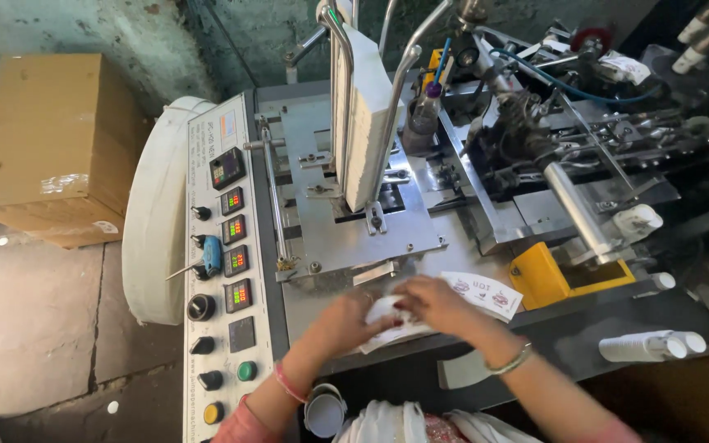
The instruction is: The recorder operates a paper cup machine, loading sleeves and collecting finished cups.
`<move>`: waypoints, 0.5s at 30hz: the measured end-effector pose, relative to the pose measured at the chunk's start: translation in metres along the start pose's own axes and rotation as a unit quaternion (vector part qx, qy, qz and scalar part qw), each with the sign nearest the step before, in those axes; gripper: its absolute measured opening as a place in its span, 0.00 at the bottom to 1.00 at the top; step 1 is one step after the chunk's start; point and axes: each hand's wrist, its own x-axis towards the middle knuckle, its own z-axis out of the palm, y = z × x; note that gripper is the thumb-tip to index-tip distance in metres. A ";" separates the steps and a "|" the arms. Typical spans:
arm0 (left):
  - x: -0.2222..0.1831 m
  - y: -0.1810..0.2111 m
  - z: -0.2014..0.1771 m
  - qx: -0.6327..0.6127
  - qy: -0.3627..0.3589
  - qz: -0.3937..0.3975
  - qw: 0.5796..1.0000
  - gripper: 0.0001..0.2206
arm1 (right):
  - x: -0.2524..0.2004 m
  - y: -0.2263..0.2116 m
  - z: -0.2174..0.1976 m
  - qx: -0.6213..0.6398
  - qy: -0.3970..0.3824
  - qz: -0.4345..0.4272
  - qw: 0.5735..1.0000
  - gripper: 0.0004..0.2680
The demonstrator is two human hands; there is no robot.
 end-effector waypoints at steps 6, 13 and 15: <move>-0.012 0.007 0.026 0.099 0.032 -0.041 0.994 0.32 | 0.000 0.048 0.026 -0.180 0.176 -0.186 0.950 0.07; -0.013 0.003 0.022 0.080 0.038 -0.037 0.995 0.32 | -0.049 0.086 -0.038 -0.255 0.151 -0.013 0.955 0.13; -0.010 0.008 0.016 0.069 0.032 -0.051 0.996 0.31 | -0.053 0.085 -0.041 -0.276 0.150 -0.004 0.949 0.17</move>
